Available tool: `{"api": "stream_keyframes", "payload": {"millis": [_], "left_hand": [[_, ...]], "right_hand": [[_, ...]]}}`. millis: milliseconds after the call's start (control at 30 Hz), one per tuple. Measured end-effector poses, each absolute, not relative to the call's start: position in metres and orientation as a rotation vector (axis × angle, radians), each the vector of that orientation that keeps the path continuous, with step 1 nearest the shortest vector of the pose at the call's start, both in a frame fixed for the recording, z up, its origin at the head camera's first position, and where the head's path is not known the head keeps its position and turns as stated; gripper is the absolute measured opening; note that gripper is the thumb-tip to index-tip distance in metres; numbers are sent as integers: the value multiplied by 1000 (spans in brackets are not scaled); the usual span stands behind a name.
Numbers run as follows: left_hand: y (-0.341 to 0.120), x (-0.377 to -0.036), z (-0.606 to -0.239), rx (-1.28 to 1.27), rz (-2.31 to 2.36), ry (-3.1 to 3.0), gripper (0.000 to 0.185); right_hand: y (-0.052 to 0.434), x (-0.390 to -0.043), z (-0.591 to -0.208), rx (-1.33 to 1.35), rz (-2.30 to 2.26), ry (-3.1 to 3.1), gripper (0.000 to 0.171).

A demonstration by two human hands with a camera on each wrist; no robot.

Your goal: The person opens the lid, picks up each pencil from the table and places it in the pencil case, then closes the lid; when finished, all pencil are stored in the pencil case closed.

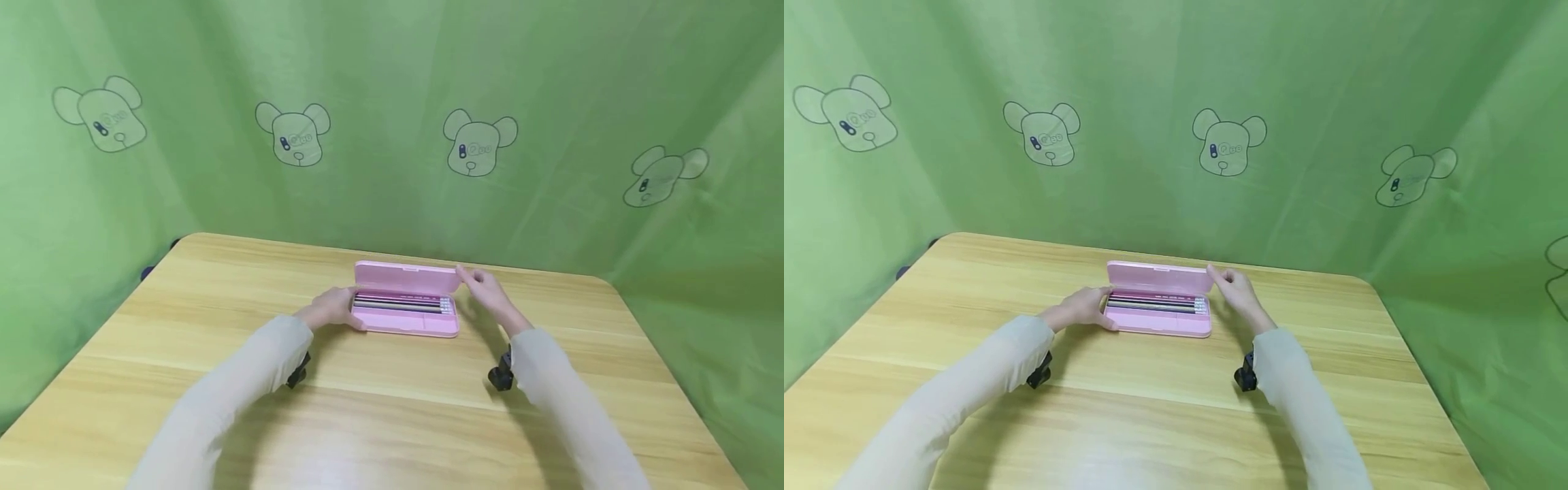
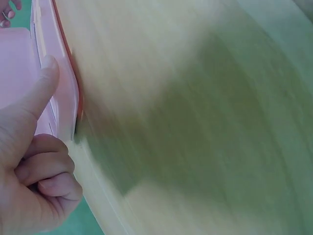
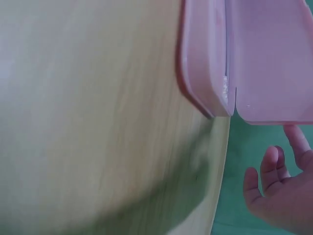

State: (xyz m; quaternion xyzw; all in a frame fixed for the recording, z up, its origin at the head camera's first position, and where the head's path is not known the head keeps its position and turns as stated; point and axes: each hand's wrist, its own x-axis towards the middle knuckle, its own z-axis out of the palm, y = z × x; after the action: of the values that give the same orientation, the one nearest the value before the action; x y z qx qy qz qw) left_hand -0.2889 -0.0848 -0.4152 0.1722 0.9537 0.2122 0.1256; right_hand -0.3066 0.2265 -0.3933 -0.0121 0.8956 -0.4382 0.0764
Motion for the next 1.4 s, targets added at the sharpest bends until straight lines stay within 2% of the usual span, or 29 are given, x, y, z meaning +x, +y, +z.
{"api": "stream_keyframes", "payload": {"millis": [167, 367, 433, 500, 600, 700, 933, 1200, 1400], "left_hand": [[-88, -290, -417, 542, 542, 2813, 92], [-99, -291, -415, 483, 615, 2776, 109], [-103, -291, -413, 491, 692, 2757, 101], [-106, -291, -412, 535, 748, 2739, 85], [-109, -290, -411, 580, 800, 2693, 66], [-110, -289, -413, 586, 804, 2674, 61], [-107, -287, -417, 629, 786, 2690, 68], [-104, -290, -422, 683, 796, 2642, 72], [-103, -294, -421, 638, 804, 2626, 73]], "right_hand": [[231, -299, -394, -91, -1268, 2710, 64], [240, -290, -394, -218, -1130, 2710, 55], [242, -287, -395, -275, -1102, 2717, 51], [244, -285, -397, -331, -1078, 2718, 50], [245, -281, -400, -392, -1053, 2692, 53], [245, -278, -404, -423, -1016, 2667, 61], [244, -276, -411, -484, -940, 2670, 78], [243, -272, -419, -482, -907, 2695, 87], [239, -270, -419, -431, -886, 2716, 87]]}}
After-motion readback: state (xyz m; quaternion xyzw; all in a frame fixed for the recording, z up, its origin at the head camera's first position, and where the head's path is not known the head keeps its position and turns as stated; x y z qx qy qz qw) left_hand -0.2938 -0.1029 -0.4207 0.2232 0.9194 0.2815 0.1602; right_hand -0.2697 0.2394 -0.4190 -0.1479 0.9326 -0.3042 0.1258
